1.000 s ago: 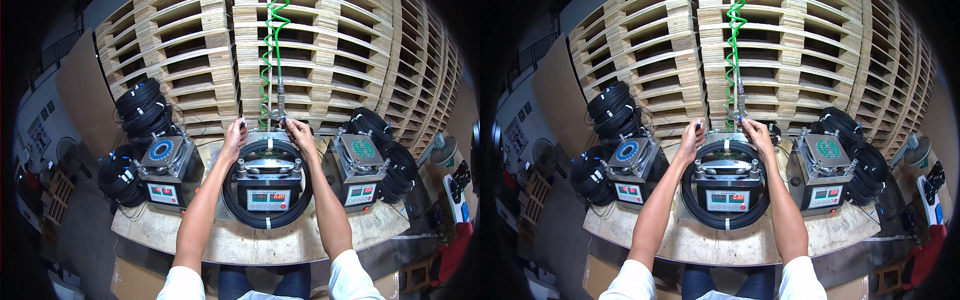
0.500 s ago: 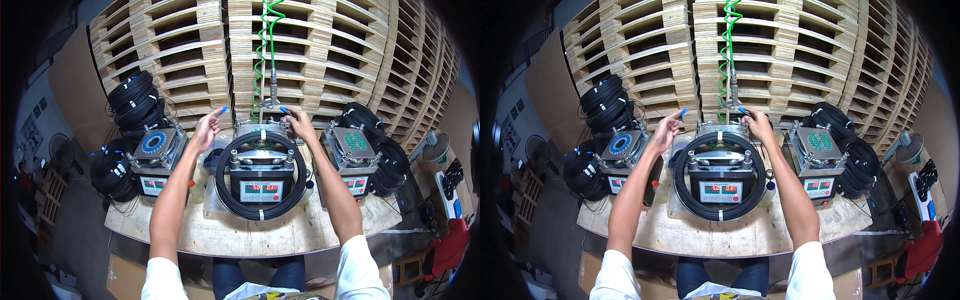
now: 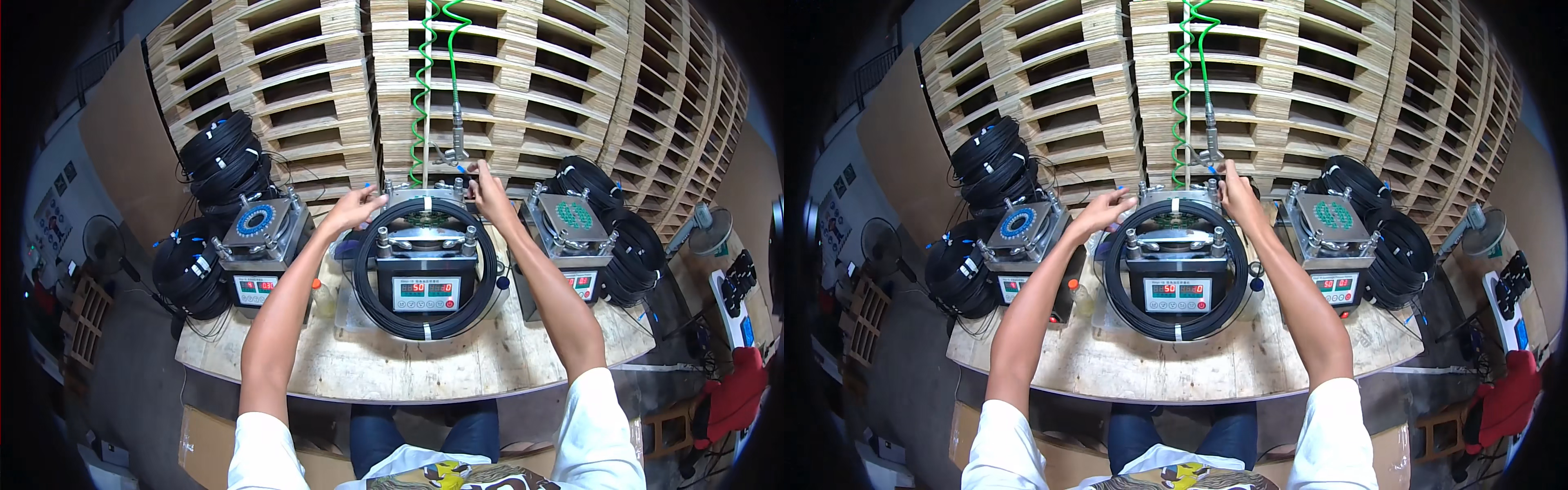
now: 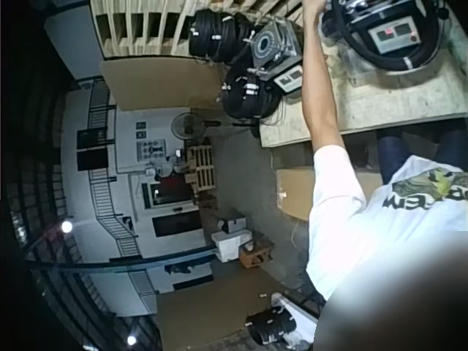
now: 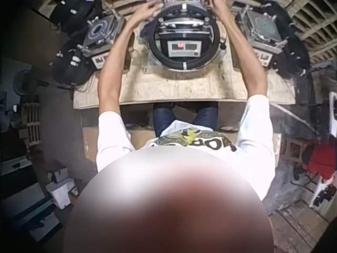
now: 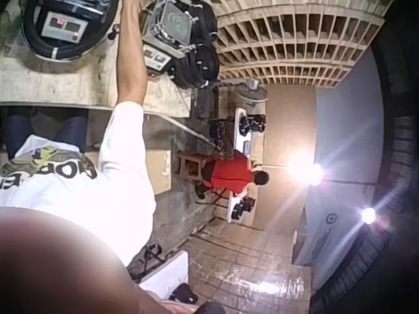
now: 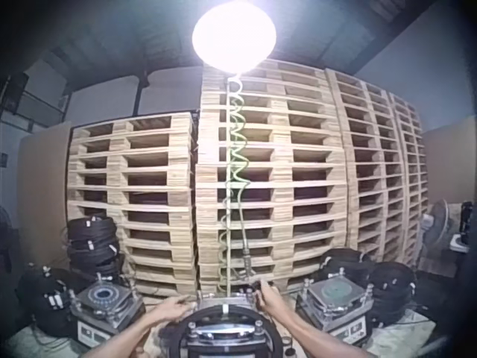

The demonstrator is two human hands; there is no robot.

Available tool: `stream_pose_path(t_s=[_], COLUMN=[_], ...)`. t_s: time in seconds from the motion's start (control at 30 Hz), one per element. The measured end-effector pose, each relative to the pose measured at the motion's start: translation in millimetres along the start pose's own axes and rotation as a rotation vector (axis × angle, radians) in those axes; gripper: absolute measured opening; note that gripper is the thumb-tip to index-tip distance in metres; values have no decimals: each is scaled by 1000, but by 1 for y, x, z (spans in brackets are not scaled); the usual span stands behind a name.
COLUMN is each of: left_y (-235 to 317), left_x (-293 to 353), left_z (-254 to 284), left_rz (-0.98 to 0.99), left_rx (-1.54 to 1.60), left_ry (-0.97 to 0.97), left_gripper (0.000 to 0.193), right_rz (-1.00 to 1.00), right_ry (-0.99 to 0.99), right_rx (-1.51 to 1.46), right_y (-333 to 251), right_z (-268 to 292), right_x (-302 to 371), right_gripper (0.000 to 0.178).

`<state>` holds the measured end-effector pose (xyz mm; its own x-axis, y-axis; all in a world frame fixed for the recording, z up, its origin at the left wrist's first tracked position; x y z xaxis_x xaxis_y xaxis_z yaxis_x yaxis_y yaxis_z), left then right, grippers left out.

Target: Processing a cable coil using an industrial machine.

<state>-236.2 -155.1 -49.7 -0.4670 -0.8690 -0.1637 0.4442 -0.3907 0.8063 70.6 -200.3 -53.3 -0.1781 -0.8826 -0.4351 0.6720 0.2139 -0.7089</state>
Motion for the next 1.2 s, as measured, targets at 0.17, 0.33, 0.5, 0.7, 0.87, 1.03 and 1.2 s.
stream_pose_path(t_s=[0.17,0.33,0.5,0.7,0.87,1.03,1.2], left_y=[1,-4,-3,13,53,60,49], left_x=[-11,-16,-16,-1,-5,27,95], left_z=[-19,-27,-39,-31,-8,15,-19], left_rz=[-102,-119,-114,-169,-255,-344,-96], left_rx=[-285,-384,-422,-483,-523,-465,-190], left_ry=[-250,-153,-87,48,73,123,-125], left_gripper=[123,101,87,48,36,48,54], right_rz=[105,-85,-145,-94,25,150,0], right_ry=[-68,-431,-277,-270,-106,-263,-425], right_rx=[95,244,398,378,458,265,231], right_y=[-10,-11,-15,-37,-60,-102,-83], right_z=[-8,-10,-24,-12,9,27,25], right_x=[8,15,29,27,17,38,109], right_gripper=[19,62,73,66,56,42,41])
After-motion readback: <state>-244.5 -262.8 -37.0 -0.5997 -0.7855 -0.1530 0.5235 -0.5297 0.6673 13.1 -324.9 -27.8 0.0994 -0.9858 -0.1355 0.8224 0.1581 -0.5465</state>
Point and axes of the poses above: each hand's wrist, its own x-axis away from the middle knuckle, its own z-axis out of the back of the hand, y = z × x, the point moved 2 cm from there along -x, towards the middle knuckle, and after that the axes turned 11 degrees about -z, right-handed, at the moved point
